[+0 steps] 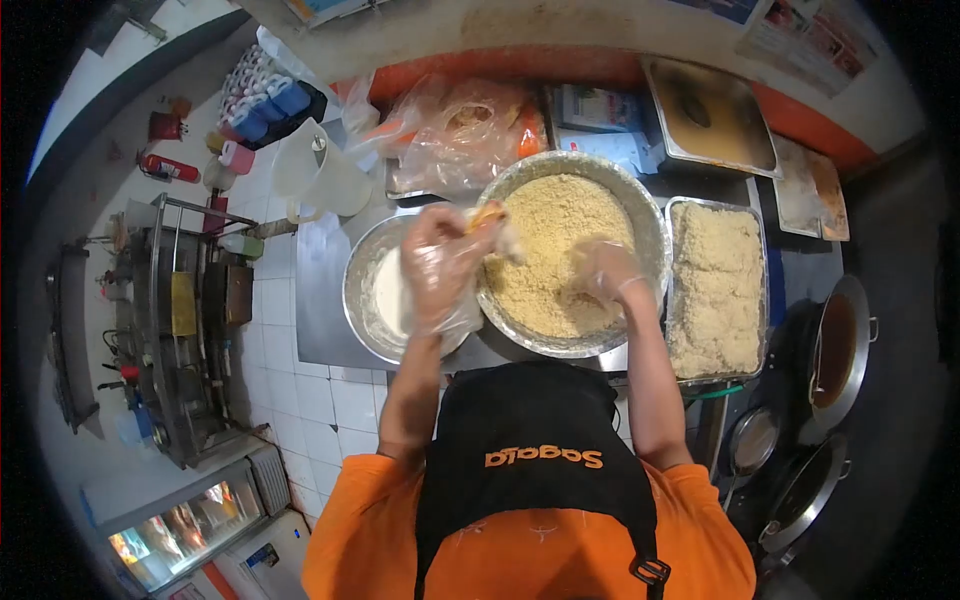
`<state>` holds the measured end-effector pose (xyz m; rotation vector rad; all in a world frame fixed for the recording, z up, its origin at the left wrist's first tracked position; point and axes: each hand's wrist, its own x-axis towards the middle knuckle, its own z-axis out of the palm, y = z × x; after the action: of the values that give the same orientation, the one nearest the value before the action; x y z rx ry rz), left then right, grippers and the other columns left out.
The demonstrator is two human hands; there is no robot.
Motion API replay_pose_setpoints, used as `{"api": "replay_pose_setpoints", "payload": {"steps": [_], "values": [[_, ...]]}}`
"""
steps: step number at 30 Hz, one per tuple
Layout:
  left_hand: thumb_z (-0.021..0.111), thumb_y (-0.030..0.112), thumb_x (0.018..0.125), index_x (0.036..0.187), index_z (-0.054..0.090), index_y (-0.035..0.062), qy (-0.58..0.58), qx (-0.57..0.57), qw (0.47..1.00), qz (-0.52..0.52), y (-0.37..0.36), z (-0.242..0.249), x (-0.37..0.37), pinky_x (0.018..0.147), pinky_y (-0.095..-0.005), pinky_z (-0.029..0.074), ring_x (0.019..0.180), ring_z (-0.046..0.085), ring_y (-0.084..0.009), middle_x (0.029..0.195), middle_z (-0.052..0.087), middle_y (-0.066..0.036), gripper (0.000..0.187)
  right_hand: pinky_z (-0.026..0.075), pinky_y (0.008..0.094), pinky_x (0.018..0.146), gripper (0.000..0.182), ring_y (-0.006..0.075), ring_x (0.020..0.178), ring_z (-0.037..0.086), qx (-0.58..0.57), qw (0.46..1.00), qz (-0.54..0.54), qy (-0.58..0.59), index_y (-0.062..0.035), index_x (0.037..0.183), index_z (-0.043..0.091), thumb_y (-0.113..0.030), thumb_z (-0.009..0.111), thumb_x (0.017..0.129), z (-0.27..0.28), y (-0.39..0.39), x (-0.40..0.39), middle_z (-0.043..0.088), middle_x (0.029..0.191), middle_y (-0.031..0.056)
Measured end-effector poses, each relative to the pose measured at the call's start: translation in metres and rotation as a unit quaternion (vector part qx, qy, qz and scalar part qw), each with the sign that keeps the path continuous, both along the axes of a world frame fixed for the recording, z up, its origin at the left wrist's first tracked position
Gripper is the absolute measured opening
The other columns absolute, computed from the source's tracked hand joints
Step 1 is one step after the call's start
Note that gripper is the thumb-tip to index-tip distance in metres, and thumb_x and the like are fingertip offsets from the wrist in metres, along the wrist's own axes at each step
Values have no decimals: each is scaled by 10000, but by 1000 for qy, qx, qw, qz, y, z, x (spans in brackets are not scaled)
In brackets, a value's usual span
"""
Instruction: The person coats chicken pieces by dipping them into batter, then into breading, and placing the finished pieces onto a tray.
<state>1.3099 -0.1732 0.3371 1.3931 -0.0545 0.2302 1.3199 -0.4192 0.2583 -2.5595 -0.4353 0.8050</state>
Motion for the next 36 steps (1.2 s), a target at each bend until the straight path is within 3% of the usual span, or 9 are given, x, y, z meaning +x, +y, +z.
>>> {"api": "replay_pose_setpoints", "payload": {"steps": [3, 6, 10, 21, 27, 30, 32, 33, 36], "values": [[816, 131, 820, 786, 595, 25, 45, 348, 936, 35, -21, -53, 6, 630, -342, 555, 689, 682, -200, 736, 676, -96, 247, 396, 455, 1127, 1002, 429, 1277, 558, -180, 948, -181, -192, 173, 1347, 504, -526, 830, 707, -40, -14, -30, 596, 1283, 360], [777, 219, 837, 744, 593, 28, -3, 584, 811, -28, -16, -135, 8, 635, -397, 554, 656, 672, -299, 694, 663, -129, 281, 440, 457, 1081, 935, 445, 1228, 582, -188, 955, -200, -110, 143, 1328, 529, -466, 852, 697, -45, 2, -32, 618, 1247, 353], [700, 306, 878, 960, 642, 46, 45, 505, 861, -32, -35, -93, 11, 704, -480, 553, 763, 677, -369, 819, 689, -167, 279, 536, 447, 922, 487, 443, 1052, 663, 7, 968, -244, -64, 81, 1088, 658, -275, 776, 779, -49, -5, -17, 689, 1111, 284], [628, 190, 915, 1283, 601, 20, -97, 667, 739, -11, -26, -160, 41, 977, -427, 510, 1090, 650, -351, 1225, 670, -177, 406, 552, 490, 796, 338, 464, 880, 679, 11, 964, -239, -117, 45, 913, 694, -209, 799, 716, -78, 28, -19, 686, 903, 305], [515, 26, 883, 1394, 537, 29, 3, 383, 918, -102, -24, -132, 43, 1001, -398, 517, 1198, 622, -328, 1350, 616, -159, 511, 567, 454, 850, 372, 460, 939, 683, 53, 961, -252, -98, 72, 936, 709, -207, 807, 711, -35, 44, -11, 694, 977, 302], [485, 9, 900, 1464, 460, 18, -228, 559, 789, -115, -28, -116, 41, 1113, -411, 441, 1293, 567, -326, 1381, 595, -185, 565, 554, 471, 910, 458, 446, 1039, 677, 63, 967, -219, -111, 101, 1173, 644, -184, 695, 817, -10, 48, -10, 680, 1128, 301], [455, 39, 927, 1513, 388, 8, -190, 629, 705, -267, -34, -116, 32, 1219, -420, 303, 1397, 464, -329, 1466, 521, -199, 591, 514, 516, 989, 576, 430, 1161, 641, -33, 875, -6, -483, 112, 1409, 458, -144, 538, 899, -101, 54, -9, 611, 1306, 303], [446, 111, 942, 1531, 346, -13, -95, 691, 634, -333, -33, -127, 34, 1245, -424, 220, 1457, 382, -320, 1545, 437, -188, 609, 469, 570, 1035, 671, 430, 1242, 593, -70, 892, -38, -446, 107, 1523, 273, -130, 453, 921, -158, 48, -18, 529, 1421, 303], [438, 148, 942, 1525, 357, -23, -120, 760, 575, -279, -35, -129, 26, 1223, -426, 261, 1445, 401, -326, 1545, 430, -209, 613, 506, 522, 996, 603, 419, 1173, 638, -196, 965, -34, -169, 112, 1456, 395, -141, 483, 916, -91, 41, -18, 612, 1289, 325]]}}
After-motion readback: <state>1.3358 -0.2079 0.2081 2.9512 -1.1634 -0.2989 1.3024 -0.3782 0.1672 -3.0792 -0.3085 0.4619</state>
